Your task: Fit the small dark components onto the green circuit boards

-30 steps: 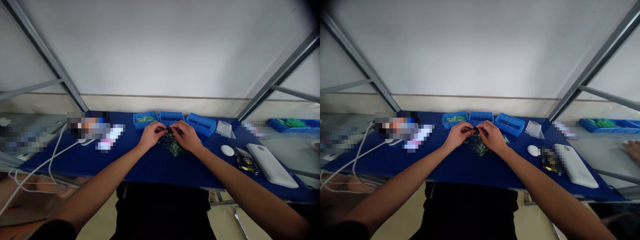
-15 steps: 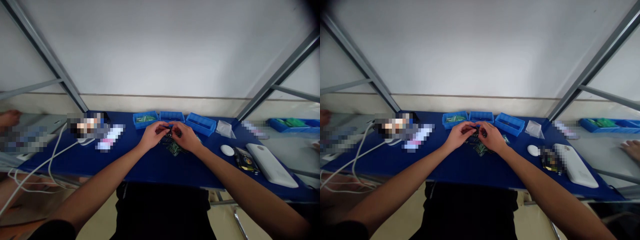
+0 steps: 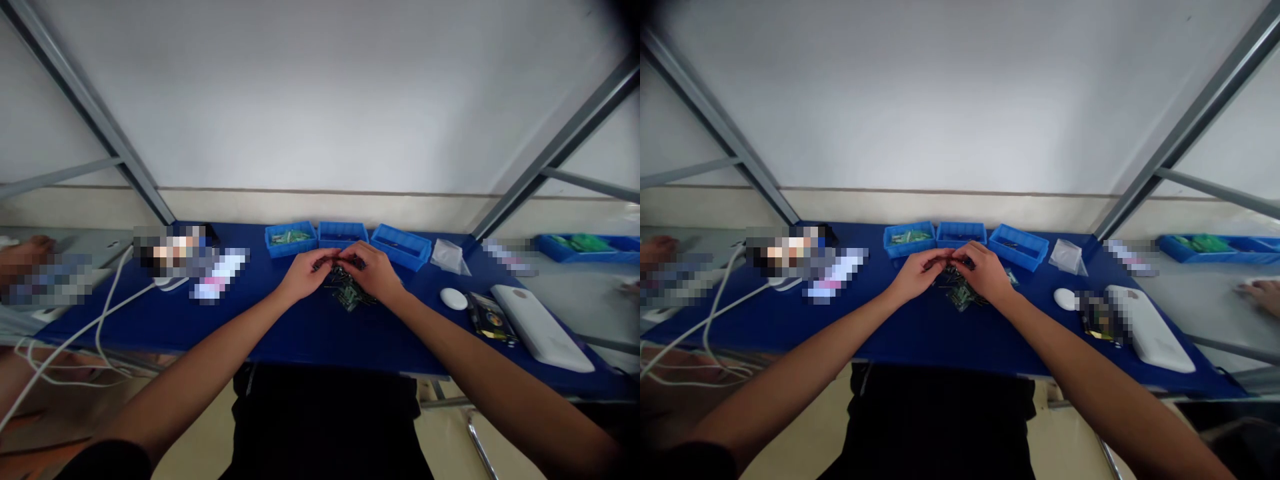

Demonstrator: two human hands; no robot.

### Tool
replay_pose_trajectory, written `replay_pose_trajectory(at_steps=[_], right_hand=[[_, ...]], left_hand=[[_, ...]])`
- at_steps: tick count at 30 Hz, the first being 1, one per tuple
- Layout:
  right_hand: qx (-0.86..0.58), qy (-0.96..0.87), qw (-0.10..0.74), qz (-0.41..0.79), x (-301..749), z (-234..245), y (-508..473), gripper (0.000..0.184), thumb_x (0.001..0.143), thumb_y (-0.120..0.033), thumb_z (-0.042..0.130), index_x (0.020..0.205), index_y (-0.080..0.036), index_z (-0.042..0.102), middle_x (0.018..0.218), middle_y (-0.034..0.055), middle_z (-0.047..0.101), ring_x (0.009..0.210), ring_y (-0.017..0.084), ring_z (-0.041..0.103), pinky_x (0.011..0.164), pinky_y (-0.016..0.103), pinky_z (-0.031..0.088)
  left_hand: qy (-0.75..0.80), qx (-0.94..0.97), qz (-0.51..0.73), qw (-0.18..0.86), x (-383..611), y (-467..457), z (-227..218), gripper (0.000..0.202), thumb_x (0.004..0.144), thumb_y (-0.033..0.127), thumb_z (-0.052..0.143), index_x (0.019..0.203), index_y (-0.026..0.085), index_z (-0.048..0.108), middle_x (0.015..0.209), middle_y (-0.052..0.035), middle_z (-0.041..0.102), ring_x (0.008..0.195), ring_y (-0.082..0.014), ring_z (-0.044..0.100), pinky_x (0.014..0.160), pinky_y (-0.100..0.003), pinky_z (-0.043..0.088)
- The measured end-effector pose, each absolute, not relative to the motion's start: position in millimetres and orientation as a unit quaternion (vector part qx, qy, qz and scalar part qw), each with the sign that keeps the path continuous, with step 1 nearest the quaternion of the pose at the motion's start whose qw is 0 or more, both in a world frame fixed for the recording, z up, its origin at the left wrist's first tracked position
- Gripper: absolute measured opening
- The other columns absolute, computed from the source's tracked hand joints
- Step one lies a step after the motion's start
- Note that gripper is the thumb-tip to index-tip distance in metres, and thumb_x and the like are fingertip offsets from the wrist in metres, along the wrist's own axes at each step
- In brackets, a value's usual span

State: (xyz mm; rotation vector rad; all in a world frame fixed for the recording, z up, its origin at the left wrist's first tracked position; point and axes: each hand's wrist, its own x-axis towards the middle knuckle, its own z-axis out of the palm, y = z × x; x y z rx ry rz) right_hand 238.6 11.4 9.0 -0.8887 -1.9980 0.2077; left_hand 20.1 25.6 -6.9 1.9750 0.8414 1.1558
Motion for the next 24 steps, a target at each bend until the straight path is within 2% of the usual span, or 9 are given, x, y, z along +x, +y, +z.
replay_pose_trajectory(at_steps=[3,6,12,15,20,24], right_hand=[[-0.346,-0.826,0.436,0.092,239,8,12,0.008,0.097,-0.023,0.073,0.105,-0.023,0.070,0.095,0.0050,0.068,0.078,0.019,0.067,0.071,0.033,0.059],[-0.339,-0.835,0.424,0.093,238,8,11,0.013,0.098,-0.025,0.071,0.110,-0.023,0.069,0.099,0.0061,0.068,0.079,0.019,0.067,0.071,0.034,0.060],[-0.348,-0.828,0.432,0.090,236,12,6,0.012,0.102,-0.026,0.066,0.113,-0.025,0.069,0.101,0.0064,0.071,0.078,0.020,0.067,0.072,0.036,0.060],[-0.355,-0.813,0.455,0.079,236,14,5,0.013,0.102,-0.025,0.065,0.114,-0.026,0.069,0.100,0.0069,0.070,0.084,0.021,0.069,0.073,0.036,0.061],[-0.362,-0.807,0.462,0.069,238,10,10,0.014,0.101,-0.021,0.064,0.112,-0.026,0.071,0.111,0.0086,0.074,0.098,0.025,0.073,0.082,0.041,0.062],[-0.368,-0.819,0.429,0.097,238,3,14,0.007,0.098,-0.021,0.068,0.097,-0.025,0.073,0.094,0.0039,0.078,0.082,0.021,0.074,0.077,0.036,0.061]], left_hand=[[0.330,0.744,0.462,0.353,19,30,-8,0.031,0.100,0.033,0.067,0.127,0.022,0.077,0.125,-0.0092,0.080,0.113,-0.0263,0.078,0.104,-0.045,0.062],[0.335,0.713,0.490,0.374,18,34,-9,0.025,0.096,0.034,0.073,0.117,0.020,0.078,0.117,-0.0094,0.082,0.108,-0.0255,0.079,0.104,-0.045,0.062],[0.360,0.692,0.503,0.371,15,37,-12,0.010,0.092,0.026,0.072,0.097,0.019,0.076,0.109,-0.0085,0.081,0.097,-0.0234,0.080,0.096,-0.044,0.064],[0.367,0.708,0.487,0.357,15,37,-13,0.010,0.091,0.027,0.074,0.096,0.020,0.077,0.103,-0.0075,0.082,0.093,-0.0224,0.079,0.091,-0.041,0.064],[0.366,0.723,0.466,0.354,17,34,-11,0.015,0.089,0.034,0.081,0.098,0.021,0.079,0.100,-0.0053,0.083,0.091,-0.0221,0.078,0.089,-0.040,0.063],[0.354,0.716,0.475,0.369,18,30,-9,0.022,0.091,0.039,0.082,0.102,0.021,0.075,0.102,-0.0060,0.083,0.093,-0.0217,0.080,0.090,-0.039,0.063]])
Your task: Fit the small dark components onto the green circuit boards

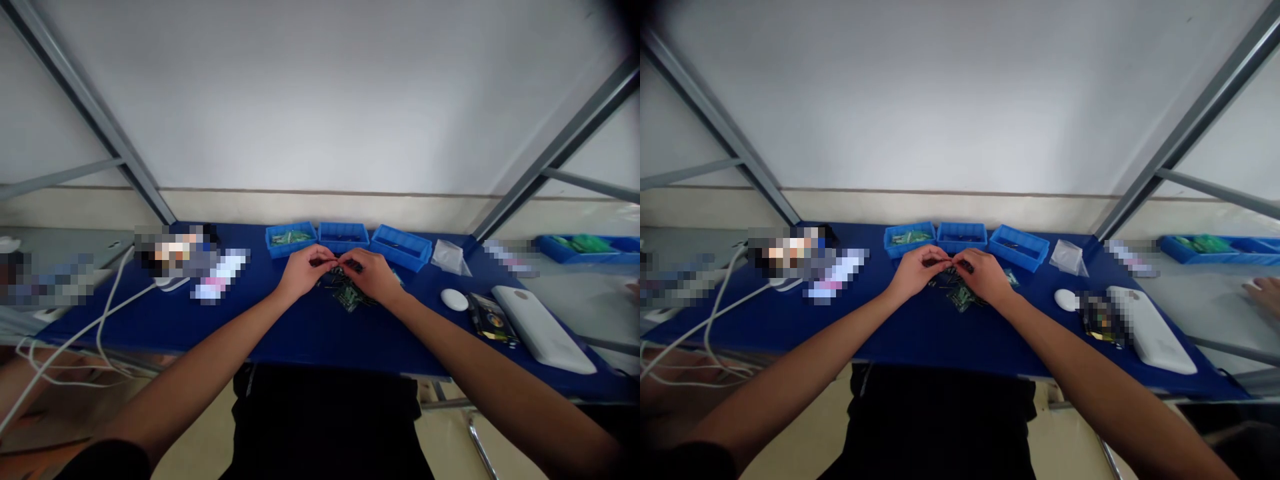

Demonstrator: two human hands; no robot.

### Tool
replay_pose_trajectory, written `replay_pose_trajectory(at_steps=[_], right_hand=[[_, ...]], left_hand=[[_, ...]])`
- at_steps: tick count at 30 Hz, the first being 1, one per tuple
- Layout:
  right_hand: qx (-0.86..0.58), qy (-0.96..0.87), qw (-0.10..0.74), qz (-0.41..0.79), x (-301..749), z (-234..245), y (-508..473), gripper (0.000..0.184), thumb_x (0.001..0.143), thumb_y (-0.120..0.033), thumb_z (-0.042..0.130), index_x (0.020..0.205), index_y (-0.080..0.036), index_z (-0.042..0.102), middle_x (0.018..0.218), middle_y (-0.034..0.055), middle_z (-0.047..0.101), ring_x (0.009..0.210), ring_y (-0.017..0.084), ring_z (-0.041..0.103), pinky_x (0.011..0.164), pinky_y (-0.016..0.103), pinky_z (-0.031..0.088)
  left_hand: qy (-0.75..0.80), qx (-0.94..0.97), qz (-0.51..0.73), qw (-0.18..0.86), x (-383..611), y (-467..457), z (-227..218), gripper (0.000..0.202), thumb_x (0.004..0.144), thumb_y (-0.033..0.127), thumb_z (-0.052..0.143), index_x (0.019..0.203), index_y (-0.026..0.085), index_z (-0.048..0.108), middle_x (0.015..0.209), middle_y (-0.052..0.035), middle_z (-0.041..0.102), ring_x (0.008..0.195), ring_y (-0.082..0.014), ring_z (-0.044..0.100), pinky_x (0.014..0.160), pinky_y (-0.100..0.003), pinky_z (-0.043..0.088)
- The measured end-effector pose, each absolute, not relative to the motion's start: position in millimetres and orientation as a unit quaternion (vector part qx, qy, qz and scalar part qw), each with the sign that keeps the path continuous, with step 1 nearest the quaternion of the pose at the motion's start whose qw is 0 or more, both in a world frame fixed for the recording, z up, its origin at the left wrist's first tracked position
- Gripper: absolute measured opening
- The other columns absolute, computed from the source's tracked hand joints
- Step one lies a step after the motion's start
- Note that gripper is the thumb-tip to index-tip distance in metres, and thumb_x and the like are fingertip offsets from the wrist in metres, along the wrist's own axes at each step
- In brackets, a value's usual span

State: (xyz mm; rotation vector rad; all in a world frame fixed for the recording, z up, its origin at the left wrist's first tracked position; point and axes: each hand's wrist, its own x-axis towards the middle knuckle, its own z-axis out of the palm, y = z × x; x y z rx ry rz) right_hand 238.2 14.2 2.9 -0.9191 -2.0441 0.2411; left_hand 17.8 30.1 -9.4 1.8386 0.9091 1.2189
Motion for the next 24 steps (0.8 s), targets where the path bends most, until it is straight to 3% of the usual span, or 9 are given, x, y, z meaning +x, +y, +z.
replay_pose_trajectory(at_steps=[5,9,16,21,24], right_hand=[[-0.380,-0.807,0.433,0.131,238,-2,14,0.002,0.096,-0.026,0.070,0.097,-0.025,0.071,0.091,0.0024,0.079,0.074,0.019,0.073,0.072,0.034,0.060],[-0.379,-0.801,0.445,0.132,237,-1,14,0.004,0.094,-0.025,0.069,0.097,-0.025,0.068,0.087,0.0012,0.075,0.071,0.018,0.070,0.070,0.033,0.060],[-0.383,-0.794,0.469,0.066,247,15,17,0.020,0.095,-0.015,0.059,0.102,-0.025,0.075,0.098,0.0063,0.073,0.078,0.021,0.069,0.073,0.037,0.060],[-0.471,-0.768,0.428,-0.073,284,21,36,0.025,0.098,-0.019,0.058,0.111,-0.022,0.079,0.102,0.0124,0.073,0.096,0.030,0.068,0.092,0.049,0.059],[-0.546,-0.749,0.355,-0.121,311,15,47,0.020,0.098,-0.028,0.062,0.105,-0.019,0.079,0.098,0.0167,0.072,0.100,0.037,0.065,0.094,0.057,0.056]], left_hand=[[0.343,0.703,0.480,0.397,19,29,-8,0.029,0.091,0.043,0.083,0.104,0.020,0.072,0.106,-0.0086,0.083,0.099,-0.0238,0.080,0.095,-0.041,0.063],[0.340,0.701,0.480,0.403,21,29,-5,0.035,0.091,0.048,0.081,0.108,0.019,0.073,0.108,-0.0088,0.082,0.097,-0.0234,0.079,0.090,-0.038,0.064],[0.403,0.777,0.428,0.226,13,32,-5,0.020,0.101,0.040,0.067,0.104,0.023,0.077,0.103,-0.0062,0.079,0.095,-0.0241,0.074,0.086,-0.038,0.060],[0.397,0.826,0.366,0.164,11,36,-15,0.025,0.097,0.036,0.072,0.117,0.022,0.077,0.118,-0.0112,0.076,0.113,-0.0302,0.072,0.102,-0.046,0.056],[0.394,0.834,0.351,0.160,10,38,-18,0.027,0.094,0.035,0.076,0.119,0.023,0.077,0.123,-0.0111,0.076,0.116,-0.0315,0.072,0.107,-0.049,0.055]])
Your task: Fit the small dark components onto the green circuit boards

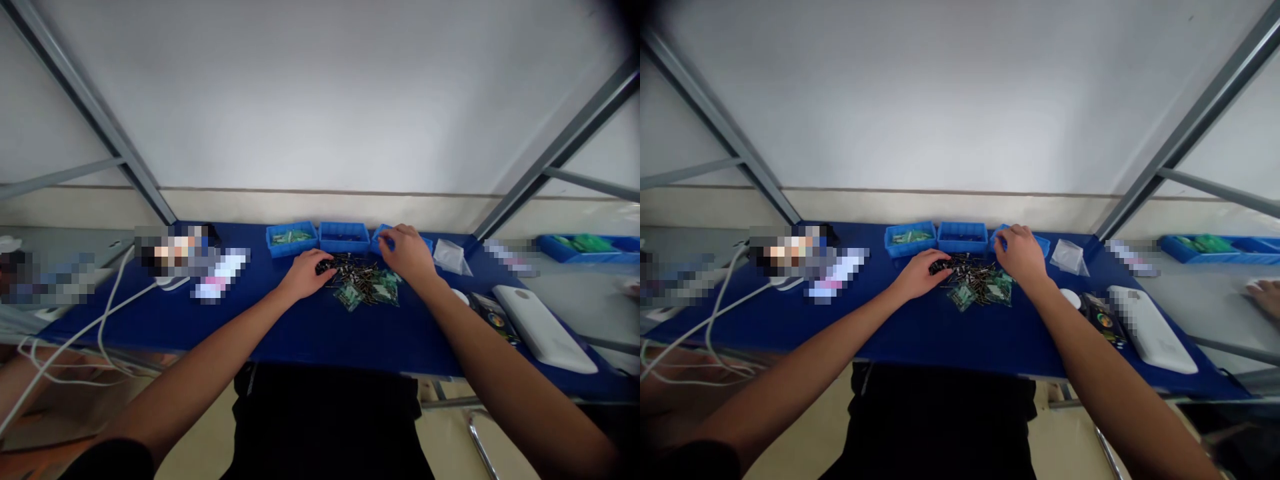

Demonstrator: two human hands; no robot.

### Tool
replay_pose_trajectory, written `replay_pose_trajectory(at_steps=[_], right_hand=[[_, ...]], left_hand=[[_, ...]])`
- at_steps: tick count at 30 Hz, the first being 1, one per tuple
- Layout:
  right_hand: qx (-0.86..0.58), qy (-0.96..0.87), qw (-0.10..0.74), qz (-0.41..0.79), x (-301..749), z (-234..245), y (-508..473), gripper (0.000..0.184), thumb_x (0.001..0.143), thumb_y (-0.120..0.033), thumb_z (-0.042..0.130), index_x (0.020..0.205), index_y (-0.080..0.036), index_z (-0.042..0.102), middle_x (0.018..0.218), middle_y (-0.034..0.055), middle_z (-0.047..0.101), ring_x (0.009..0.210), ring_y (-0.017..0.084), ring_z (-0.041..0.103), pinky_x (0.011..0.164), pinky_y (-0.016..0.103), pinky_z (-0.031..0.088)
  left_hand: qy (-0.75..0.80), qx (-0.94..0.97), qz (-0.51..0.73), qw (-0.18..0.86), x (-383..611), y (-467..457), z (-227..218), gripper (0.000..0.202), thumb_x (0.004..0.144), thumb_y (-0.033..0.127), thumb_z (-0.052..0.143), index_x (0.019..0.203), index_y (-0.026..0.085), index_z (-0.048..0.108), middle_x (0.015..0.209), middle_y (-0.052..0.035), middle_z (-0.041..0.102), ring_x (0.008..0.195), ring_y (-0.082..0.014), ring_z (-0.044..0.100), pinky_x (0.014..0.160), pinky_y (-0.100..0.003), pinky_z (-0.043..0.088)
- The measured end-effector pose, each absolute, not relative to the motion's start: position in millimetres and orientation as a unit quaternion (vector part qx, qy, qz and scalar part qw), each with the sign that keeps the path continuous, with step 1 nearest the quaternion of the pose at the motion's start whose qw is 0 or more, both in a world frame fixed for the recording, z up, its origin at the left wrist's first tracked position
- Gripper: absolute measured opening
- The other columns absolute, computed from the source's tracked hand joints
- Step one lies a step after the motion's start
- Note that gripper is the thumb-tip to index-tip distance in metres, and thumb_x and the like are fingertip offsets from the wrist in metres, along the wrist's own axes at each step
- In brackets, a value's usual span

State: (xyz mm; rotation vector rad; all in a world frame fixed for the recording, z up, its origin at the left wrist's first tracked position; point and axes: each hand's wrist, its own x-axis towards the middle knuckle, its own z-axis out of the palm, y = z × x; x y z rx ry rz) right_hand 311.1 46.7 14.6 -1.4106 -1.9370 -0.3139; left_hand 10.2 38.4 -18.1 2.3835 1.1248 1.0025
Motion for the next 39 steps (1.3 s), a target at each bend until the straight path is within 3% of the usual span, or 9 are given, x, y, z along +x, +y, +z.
replay_pose_trajectory(at_steps=[5,8,12,20,29,39], right_hand=[[-0.564,-0.750,0.322,-0.128,327,5,50,0.027,0.100,-0.042,0.066,0.110,-0.020,0.079,0.100,0.0168,0.071,0.101,0.036,0.064,0.100,0.060,0.052],[-0.506,-0.784,0.339,-0.119,315,11,45,0.027,0.102,-0.038,0.064,0.117,-0.020,0.076,0.107,0.0162,0.073,0.104,0.035,0.064,0.100,0.056,0.053],[-0.452,-0.828,0.317,-0.100,289,20,32,0.019,0.104,-0.030,0.061,0.106,-0.022,0.077,0.099,0.0109,0.074,0.102,0.031,0.066,0.094,0.048,0.056],[-0.371,-0.883,0.284,-0.036,261,14,17,0.013,0.104,-0.026,0.062,0.107,-0.023,0.075,0.103,0.0090,0.075,0.101,0.028,0.066,0.096,0.045,0.057],[-0.424,-0.871,0.248,-0.006,261,2,21,0.014,0.101,-0.026,0.067,0.111,-0.022,0.076,0.109,0.0097,0.076,0.107,0.029,0.067,0.098,0.045,0.056],[-0.492,-0.830,0.255,0.064,258,4,25,0.020,0.086,-0.007,0.070,0.094,-0.024,0.077,0.092,0.0026,0.080,0.087,0.023,0.072,0.081,0.035,0.054]], left_hand=[[0.382,0.840,0.338,0.186,10,40,-17,0.015,0.092,0.025,0.078,0.107,0.023,0.079,0.114,-0.0086,0.078,0.108,-0.0284,0.074,0.102,-0.045,0.057],[0.380,0.840,0.338,0.192,10,40,-15,0.013,0.093,0.022,0.077,0.105,0.022,0.080,0.112,-0.0081,0.079,0.106,-0.0270,0.075,0.100,-0.044,0.058],[0.392,0.835,0.340,0.183,11,39,-15,0.013,0.093,0.019,0.076,0.105,0.022,0.082,0.111,-0.0067,0.079,0.105,-0.0252,0.076,0.100,-0.041,0.058],[0.395,0.832,0.342,0.186,13,37,-9,0.008,0.093,0.019,0.076,0.092,0.023,0.083,0.105,-0.0053,0.081,0.101,-0.0237,0.076,0.097,-0.039,0.059],[0.383,0.841,0.341,0.172,14,37,-13,0.008,0.088,0.021,0.084,0.095,0.023,0.082,0.108,-0.0055,0.079,0.103,-0.0245,0.074,0.101,-0.042,0.056],[0.375,0.843,0.342,0.177,13,36,-15,0.006,0.089,0.019,0.081,0.094,0.022,0.081,0.107,-0.0060,0.077,0.102,-0.0234,0.073,0.099,-0.041,0.056]])
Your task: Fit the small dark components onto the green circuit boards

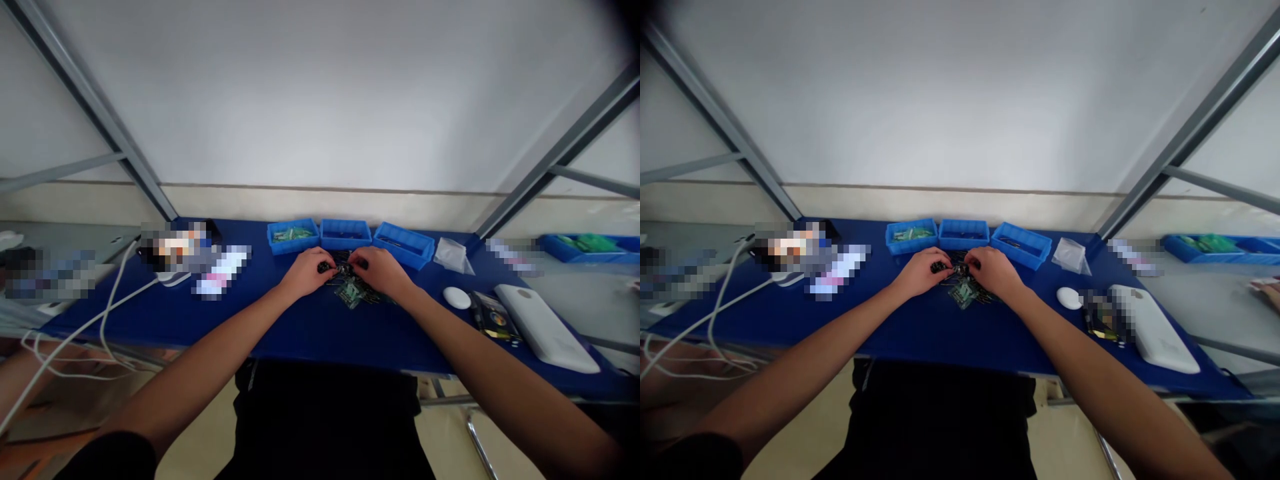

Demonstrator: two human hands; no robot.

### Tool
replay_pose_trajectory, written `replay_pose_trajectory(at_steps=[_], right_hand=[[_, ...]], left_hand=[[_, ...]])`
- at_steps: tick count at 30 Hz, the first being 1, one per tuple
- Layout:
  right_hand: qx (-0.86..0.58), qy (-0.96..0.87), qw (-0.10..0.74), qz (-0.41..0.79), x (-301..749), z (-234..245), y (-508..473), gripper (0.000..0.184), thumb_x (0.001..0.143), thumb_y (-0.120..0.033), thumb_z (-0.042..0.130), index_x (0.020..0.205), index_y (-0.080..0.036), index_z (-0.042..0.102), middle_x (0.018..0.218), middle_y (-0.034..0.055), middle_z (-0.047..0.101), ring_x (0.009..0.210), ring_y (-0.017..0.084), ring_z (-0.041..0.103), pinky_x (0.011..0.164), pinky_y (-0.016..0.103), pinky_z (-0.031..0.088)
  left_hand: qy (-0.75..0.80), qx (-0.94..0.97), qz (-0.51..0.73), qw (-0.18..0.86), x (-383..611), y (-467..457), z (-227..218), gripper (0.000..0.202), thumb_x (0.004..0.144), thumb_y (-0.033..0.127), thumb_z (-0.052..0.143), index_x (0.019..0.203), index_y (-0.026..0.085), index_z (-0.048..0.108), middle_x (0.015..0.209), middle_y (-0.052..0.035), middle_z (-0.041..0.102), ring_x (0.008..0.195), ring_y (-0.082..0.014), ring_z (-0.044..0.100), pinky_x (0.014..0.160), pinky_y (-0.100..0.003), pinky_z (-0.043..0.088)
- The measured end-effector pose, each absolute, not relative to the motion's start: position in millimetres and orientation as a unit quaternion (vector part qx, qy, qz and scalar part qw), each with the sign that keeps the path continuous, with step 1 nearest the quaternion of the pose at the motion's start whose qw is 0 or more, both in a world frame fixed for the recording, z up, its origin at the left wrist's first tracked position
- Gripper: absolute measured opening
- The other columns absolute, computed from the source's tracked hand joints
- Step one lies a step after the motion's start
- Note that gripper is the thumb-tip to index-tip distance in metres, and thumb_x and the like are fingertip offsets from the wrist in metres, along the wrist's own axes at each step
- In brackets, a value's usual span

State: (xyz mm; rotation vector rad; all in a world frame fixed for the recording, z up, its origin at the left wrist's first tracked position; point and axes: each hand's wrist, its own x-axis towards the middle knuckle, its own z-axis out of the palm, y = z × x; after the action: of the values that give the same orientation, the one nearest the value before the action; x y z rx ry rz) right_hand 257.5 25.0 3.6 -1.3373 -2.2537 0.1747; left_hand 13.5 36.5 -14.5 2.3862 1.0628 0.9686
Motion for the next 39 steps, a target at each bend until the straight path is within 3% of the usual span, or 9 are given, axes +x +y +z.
replay_pose_trajectory(at_steps=[5,12,19,24,30,36,39], right_hand=[[-0.511,-0.797,0.317,0.058,256,2,24,0.021,0.082,-0.005,0.067,0.093,-0.022,0.074,0.091,0.0033,0.077,0.083,0.022,0.071,0.079,0.035,0.055],[-0.428,-0.807,0.400,0.076,253,3,22,0.035,0.098,-0.011,0.053,0.124,-0.020,0.073,0.101,0.0092,0.067,0.085,0.022,0.066,0.084,0.038,0.058],[-0.390,-0.817,0.415,0.091,248,6,18,0.039,0.104,-0.016,0.047,0.137,-0.022,0.066,0.107,0.0109,0.064,0.096,0.025,0.065,0.091,0.043,0.058],[-0.367,-0.831,0.405,0.101,245,5,14,0.044,0.102,-0.018,0.054,0.145,-0.027,0.061,0.107,0.0083,0.069,0.096,0.025,0.068,0.091,0.043,0.060],[-0.368,-0.840,0.392,0.081,243,11,9,0.038,0.102,-0.017,0.054,0.135,-0.029,0.068,0.106,0.0075,0.071,0.097,0.024,0.069,0.093,0.041,0.060],[-0.399,-0.805,0.434,0.069,243,11,9,0.014,0.099,-0.020,0.063,0.110,-0.024,0.071,0.100,0.0056,0.076,0.085,0.022,0.072,0.079,0.035,0.060],[-0.394,-0.806,0.435,0.078,242,10,9,0.005,0.099,-0.023,0.066,0.103,-0.024,0.070,0.099,0.0054,0.076,0.084,0.021,0.072,0.077,0.036,0.060]], left_hand=[[0.366,0.849,0.343,0.165,15,35,-12,0.004,0.091,0.020,0.080,0.094,0.022,0.080,0.108,-0.0060,0.078,0.103,-0.0240,0.073,0.099,-0.042,0.055],[0.338,0.858,0.362,0.135,17,29,-3,0.023,0.100,0.019,0.068,0.121,0.024,0.077,0.118,-0.0069,0.080,0.115,-0.0256,0.071,0.107,-0.046,0.054],[0.363,0.817,0.380,0.238,19,25,-6,0.035,0.106,0.029,0.059,0.139,0.023,0.068,0.114,-0.0067,0.083,0.108,-0.0245,0.078,0.091,-0.038,0.061],[0.325,0.853,0.365,0.184,19,25,-2,0.028,0.108,0.025,0.054,0.126,0.023,0.076,0.126,-0.0075,0.079,0.119,-0.0259,0.072,0.105,-0.044,0.057],[0.322,0.859,0.370,0.148,19,22,1,0.029,0.108,0.030,0.056,0.126,0.022,0.077,0.119,-0.0092,0.080,0.113,-0.0262,0.072,0.103,-0.044,0.057],[0.348,0.812,0.394,0.252,19,20,0,0.037,0.108,0.032,0.056,0.140,0.021,0.071,0.117,-0.0078,0.082,0.105,-0.0244,0.078,0.094,-0.039,0.062],[0.342,0.804,0.409,0.263,20,20,0,0.034,0.107,0.031,0.057,0.136,0.023,0.073,0.123,-0.0076,0.081,0.110,-0.0247,0.078,0.099,-0.040,0.062]])
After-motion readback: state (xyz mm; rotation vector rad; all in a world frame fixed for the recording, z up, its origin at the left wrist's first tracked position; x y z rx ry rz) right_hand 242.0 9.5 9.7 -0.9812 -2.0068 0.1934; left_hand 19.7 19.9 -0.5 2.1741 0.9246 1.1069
